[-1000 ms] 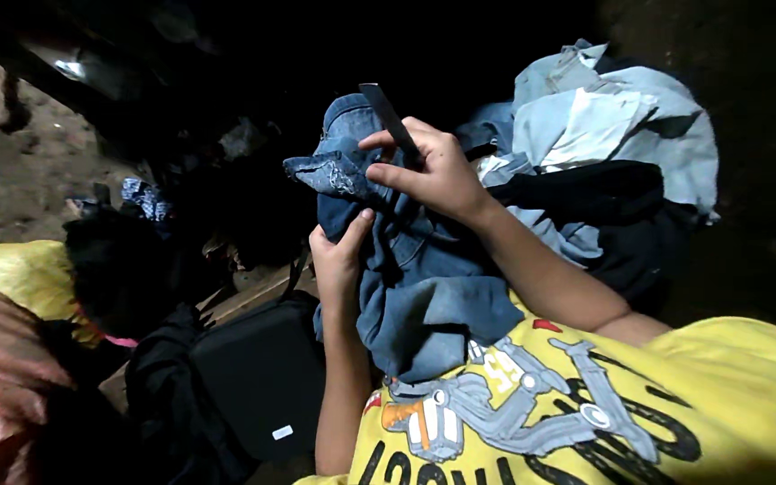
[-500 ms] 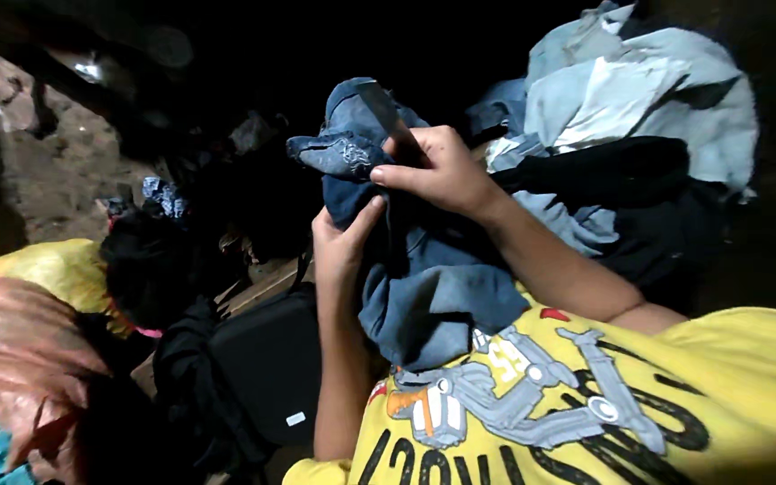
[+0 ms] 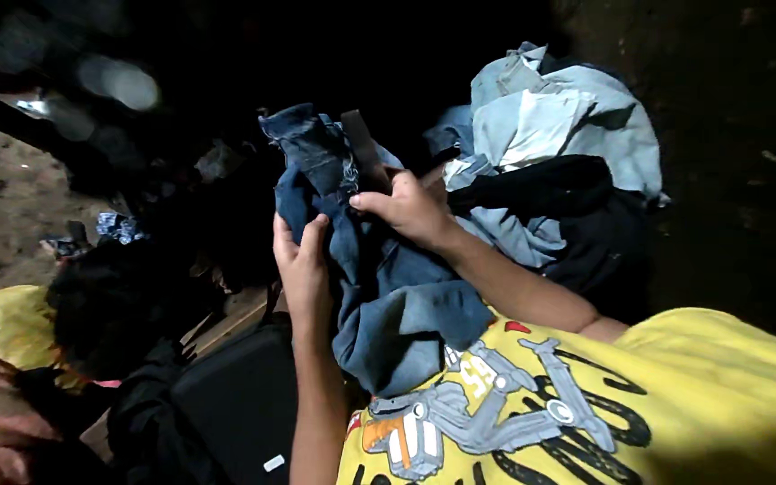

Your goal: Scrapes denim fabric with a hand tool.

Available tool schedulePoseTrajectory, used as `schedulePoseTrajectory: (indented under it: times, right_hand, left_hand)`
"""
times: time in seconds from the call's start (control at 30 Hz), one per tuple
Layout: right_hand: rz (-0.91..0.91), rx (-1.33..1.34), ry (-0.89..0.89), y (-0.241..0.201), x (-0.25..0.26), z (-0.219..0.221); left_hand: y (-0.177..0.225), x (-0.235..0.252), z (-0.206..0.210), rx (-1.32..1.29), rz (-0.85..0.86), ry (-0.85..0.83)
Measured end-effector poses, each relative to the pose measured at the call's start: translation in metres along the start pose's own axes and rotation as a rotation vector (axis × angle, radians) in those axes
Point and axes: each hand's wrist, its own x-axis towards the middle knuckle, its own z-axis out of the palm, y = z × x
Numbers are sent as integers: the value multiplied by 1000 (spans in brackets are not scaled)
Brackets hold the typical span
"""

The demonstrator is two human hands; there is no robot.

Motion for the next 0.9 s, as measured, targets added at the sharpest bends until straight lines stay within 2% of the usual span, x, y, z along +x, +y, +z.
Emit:
schedulePoseTrajectory:
  times: [0.03,0.1,0.27,0.43,0.7,0.9]
  right_hand:
    - [98,63,5,3,2,2]
    - [100,115,-6,5,1,3]
    - [-271,-59,-65,12,3,4]
    - [-150,-51,-76,7,6,-1]
    - [-312,-572,-166,9,-41,-33]
    - [-357,-706,-97,18,-46,-19]
  left_hand:
    - [-8,0,1,1,-17,53]
    - [-15,-4,0,-6,-36,116]
    - [-7,-5,-6,30,-79,3]
    - [-10,-3,-7,-9,-45,-67]
    - [-8,-4,0,-40,-70,6]
    - [-11,-7,1,-34,-24,5]
